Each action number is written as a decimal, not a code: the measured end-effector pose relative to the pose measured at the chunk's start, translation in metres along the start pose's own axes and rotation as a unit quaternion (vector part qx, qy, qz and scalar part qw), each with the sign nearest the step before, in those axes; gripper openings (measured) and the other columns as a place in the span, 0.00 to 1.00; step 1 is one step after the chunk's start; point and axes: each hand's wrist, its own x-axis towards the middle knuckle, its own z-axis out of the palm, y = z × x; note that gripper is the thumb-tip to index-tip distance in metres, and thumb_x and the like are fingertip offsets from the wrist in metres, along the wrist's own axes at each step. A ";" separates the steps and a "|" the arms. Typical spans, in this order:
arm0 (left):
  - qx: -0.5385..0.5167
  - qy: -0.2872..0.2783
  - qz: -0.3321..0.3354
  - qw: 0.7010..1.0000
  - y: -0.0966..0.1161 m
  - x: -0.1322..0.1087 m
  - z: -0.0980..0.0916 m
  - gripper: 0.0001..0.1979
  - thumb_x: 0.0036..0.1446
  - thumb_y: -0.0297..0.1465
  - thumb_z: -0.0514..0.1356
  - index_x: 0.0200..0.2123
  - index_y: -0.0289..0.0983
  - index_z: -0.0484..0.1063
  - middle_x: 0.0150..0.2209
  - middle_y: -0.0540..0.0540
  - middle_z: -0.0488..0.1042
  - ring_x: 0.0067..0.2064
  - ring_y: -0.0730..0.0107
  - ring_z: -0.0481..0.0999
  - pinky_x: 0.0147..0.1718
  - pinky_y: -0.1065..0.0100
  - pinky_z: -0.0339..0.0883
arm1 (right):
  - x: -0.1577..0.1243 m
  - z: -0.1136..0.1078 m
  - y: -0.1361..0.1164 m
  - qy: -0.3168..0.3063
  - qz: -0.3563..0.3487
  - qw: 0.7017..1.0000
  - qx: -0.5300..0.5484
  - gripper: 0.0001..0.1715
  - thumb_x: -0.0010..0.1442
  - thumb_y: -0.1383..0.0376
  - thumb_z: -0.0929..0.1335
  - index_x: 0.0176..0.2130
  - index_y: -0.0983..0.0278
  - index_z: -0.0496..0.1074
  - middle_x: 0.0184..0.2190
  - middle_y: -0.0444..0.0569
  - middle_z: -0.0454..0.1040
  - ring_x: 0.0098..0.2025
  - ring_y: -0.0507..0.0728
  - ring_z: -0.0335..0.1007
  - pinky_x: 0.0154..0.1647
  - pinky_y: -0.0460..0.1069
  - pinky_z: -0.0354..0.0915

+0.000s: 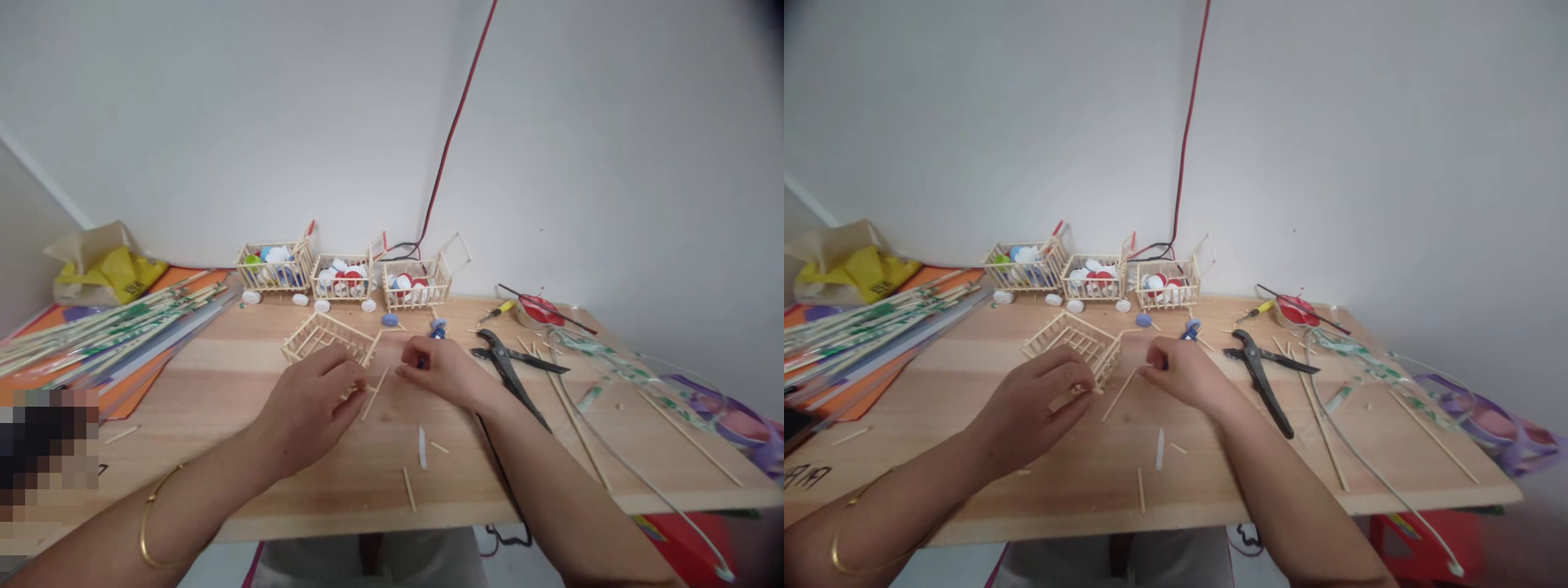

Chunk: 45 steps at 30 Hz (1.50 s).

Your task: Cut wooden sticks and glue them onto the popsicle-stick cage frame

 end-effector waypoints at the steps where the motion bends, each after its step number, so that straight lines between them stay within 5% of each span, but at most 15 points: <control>1: -0.002 0.002 0.000 1.000 0.000 0.000 0.000 0.05 0.58 0.23 0.55 0.31 0.36 0.68 0.32 0.47 0.69 0.34 0.68 0.68 0.32 0.68 0.62 | -0.003 -0.002 -0.003 0.006 -0.011 1.000 -0.015 0.08 0.54 0.61 0.70 0.27 0.62 0.69 0.23 0.43 0.70 0.25 0.51 0.63 0.25 0.46 0.55; 9: -0.004 0.001 0.002 1.000 0.000 0.001 0.000 0.04 0.59 0.24 0.55 0.31 0.37 0.67 0.31 0.47 0.69 0.34 0.68 0.68 0.32 0.68 0.61 | -0.024 0.009 -0.034 0.044 -0.216 0.975 0.024 0.09 0.57 0.60 0.71 0.36 0.60 0.69 0.27 0.44 0.72 0.25 0.49 0.66 0.27 0.46 0.60; 20: 0.016 -0.017 -0.033 0.999 0.000 0.001 -0.003 0.01 0.58 0.28 0.56 0.34 0.37 0.66 0.33 0.48 0.69 0.35 0.68 0.69 0.32 0.68 0.61 | -0.020 0.029 -0.036 0.126 -0.330 0.935 0.005 0.05 0.60 0.68 0.67 0.40 0.62 0.69 0.30 0.48 0.74 0.30 0.51 0.70 0.30 0.44 0.65; 24: 0.039 -0.072 -0.102 0.991 -0.003 0.003 -0.012 0.08 0.56 0.35 0.59 0.34 0.37 0.65 0.33 0.49 0.69 0.34 0.67 0.68 0.30 0.68 0.59 | -0.019 0.030 -0.037 0.136 -0.340 0.930 -0.014 0.04 0.60 0.69 0.68 0.38 0.63 0.69 0.29 0.47 0.73 0.29 0.49 0.68 0.30 0.44 0.64; 29: 0.024 -0.126 -0.122 0.984 -0.008 0.004 -0.022 0.05 0.56 0.32 0.58 0.31 0.37 0.67 0.32 0.49 0.68 0.35 0.68 0.68 0.32 0.68 0.59 | -0.019 0.030 -0.037 0.132 -0.336 0.932 -0.025 0.03 0.60 0.69 0.68 0.38 0.63 0.69 0.28 0.46 0.73 0.28 0.49 0.67 0.30 0.44 0.63; 45: -0.025 -0.128 -0.121 0.984 -0.009 0.006 -0.020 0.05 0.55 0.26 0.56 0.27 0.36 0.70 0.29 0.50 0.68 0.33 0.70 0.67 0.32 0.70 0.58 | -0.019 0.032 -0.042 0.146 -0.329 0.932 -0.033 0.01 0.60 0.69 0.67 0.36 0.63 0.69 0.27 0.45 0.72 0.28 0.50 0.67 0.29 0.44 0.63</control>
